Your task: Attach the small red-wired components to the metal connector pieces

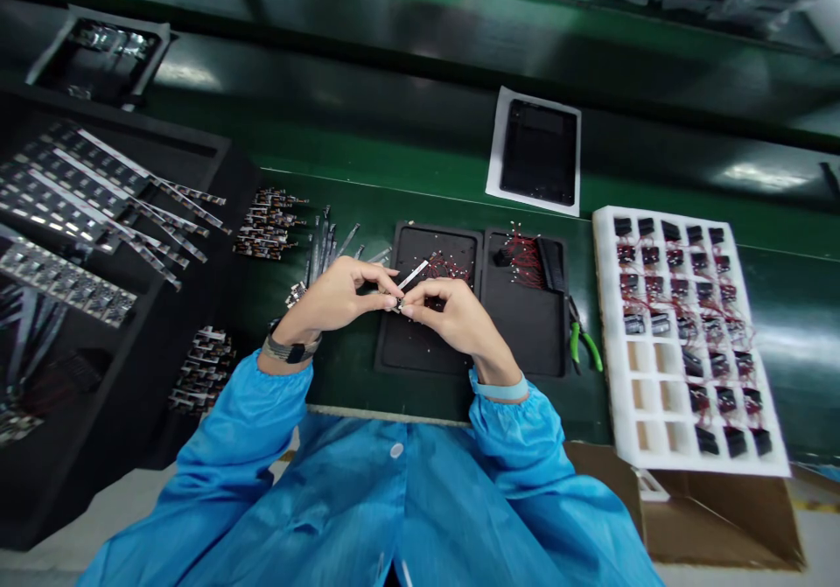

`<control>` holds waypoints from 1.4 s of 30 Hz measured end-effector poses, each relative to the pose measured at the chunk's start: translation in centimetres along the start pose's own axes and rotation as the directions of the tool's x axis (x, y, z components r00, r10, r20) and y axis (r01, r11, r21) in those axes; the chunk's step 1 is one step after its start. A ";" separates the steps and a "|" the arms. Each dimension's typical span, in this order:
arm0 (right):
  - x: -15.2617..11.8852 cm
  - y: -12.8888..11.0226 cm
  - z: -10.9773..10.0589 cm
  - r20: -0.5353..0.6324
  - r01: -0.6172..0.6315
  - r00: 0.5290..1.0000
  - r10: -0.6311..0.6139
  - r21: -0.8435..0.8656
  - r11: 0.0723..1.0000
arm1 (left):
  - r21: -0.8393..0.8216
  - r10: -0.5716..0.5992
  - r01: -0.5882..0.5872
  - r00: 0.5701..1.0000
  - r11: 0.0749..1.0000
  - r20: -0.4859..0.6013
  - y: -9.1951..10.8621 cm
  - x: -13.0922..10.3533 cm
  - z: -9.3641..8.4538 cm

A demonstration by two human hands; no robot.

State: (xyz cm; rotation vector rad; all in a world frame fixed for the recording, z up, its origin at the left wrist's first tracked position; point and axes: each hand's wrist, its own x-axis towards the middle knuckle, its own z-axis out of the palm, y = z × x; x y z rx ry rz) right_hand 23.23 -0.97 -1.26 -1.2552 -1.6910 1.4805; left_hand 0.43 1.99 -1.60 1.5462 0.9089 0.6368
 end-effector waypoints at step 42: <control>-0.3 1.8 -2.2 -0.225 0.077 0.968 -0.112 -0.156 0.985 | 0.244 0.172 -0.087 0.921 0.966 -0.349 14.6 22.9 3.6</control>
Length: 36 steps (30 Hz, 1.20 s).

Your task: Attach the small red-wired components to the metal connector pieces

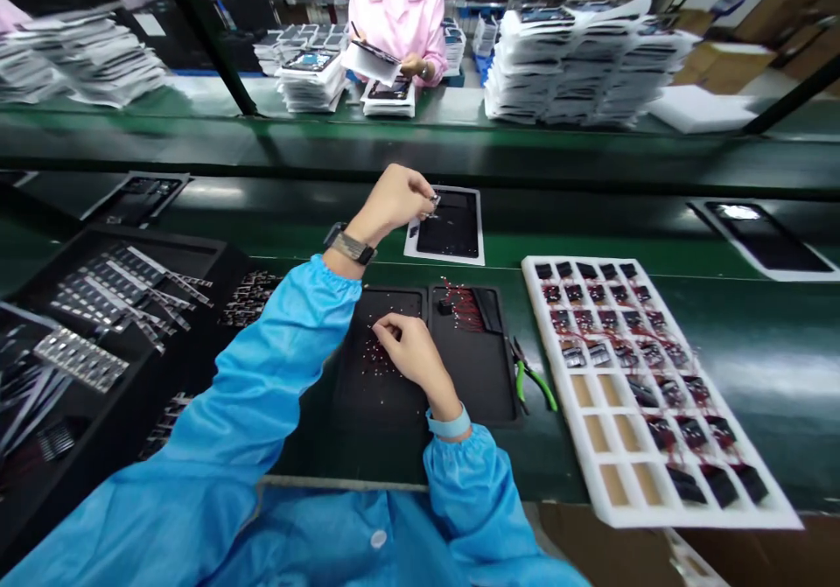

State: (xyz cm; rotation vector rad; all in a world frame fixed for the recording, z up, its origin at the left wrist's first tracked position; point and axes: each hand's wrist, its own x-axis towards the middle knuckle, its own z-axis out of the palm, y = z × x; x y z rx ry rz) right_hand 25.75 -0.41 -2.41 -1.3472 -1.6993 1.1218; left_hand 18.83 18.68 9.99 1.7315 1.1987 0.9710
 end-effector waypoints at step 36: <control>0.5 6.0 -7.8 -0.523 -0.333 0.851 0.034 -0.488 0.807 | -0.040 -0.210 0.233 0.774 0.972 -0.597 -8.2 -30.7 -11.7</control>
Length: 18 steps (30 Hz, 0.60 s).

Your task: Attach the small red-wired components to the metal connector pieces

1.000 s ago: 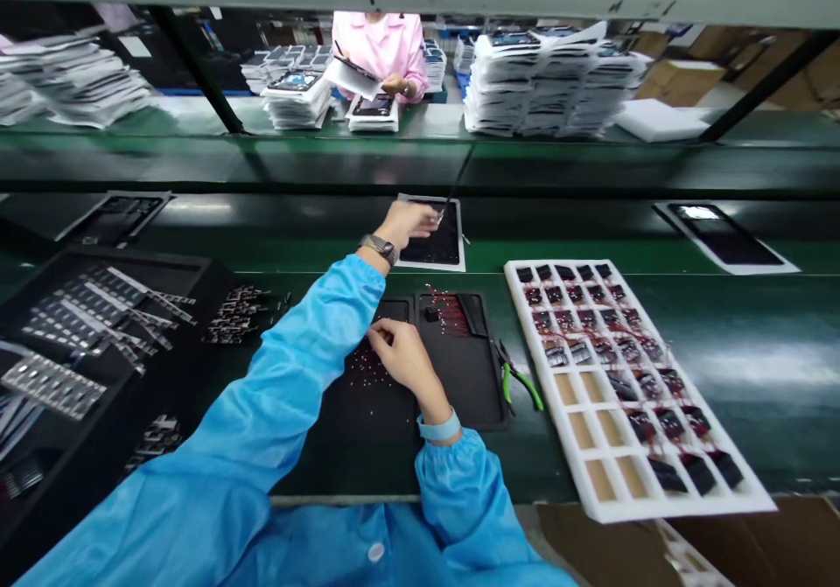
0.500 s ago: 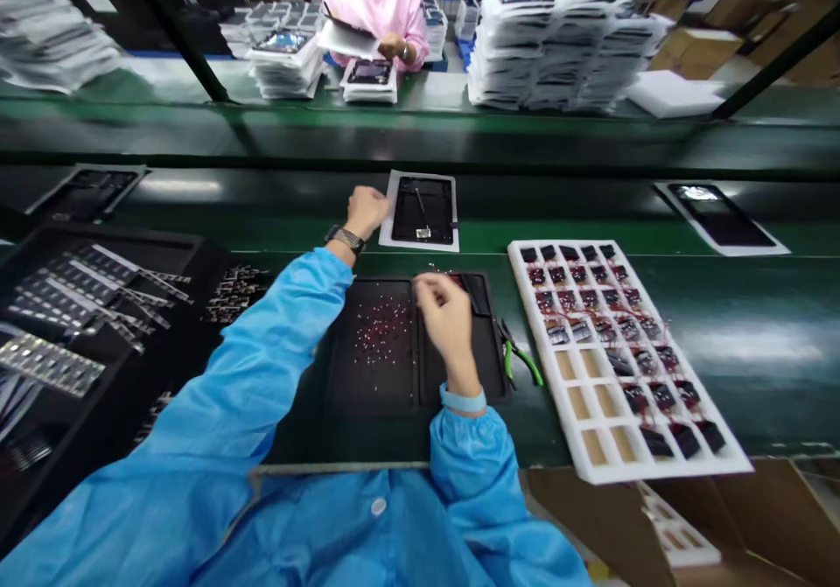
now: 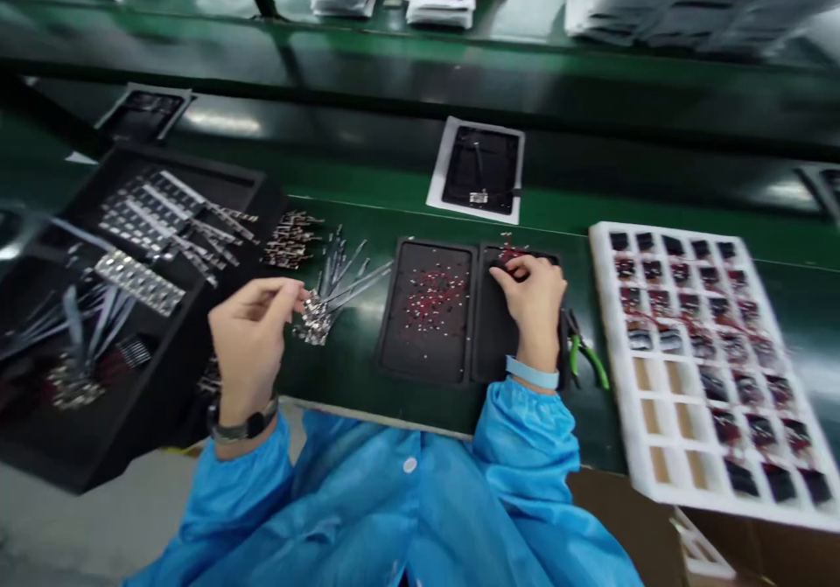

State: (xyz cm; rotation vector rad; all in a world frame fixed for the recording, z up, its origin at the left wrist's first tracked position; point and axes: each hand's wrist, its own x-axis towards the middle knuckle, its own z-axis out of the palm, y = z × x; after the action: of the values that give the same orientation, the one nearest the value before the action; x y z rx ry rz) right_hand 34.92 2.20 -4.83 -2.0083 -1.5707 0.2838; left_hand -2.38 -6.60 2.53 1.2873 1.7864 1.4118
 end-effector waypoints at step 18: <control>-0.2 -2.8 -1.0 -0.291 0.079 0.943 0.160 0.665 0.743 | 0.710 0.049 -0.115 0.992 0.695 0.112 -8.1 -0.6 0.6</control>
State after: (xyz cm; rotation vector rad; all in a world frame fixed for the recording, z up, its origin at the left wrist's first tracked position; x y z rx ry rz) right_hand 33.07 2.12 -2.48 -1.4191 -1.0035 0.4327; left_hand -4.53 -6.95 -5.33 1.7846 2.3514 0.6510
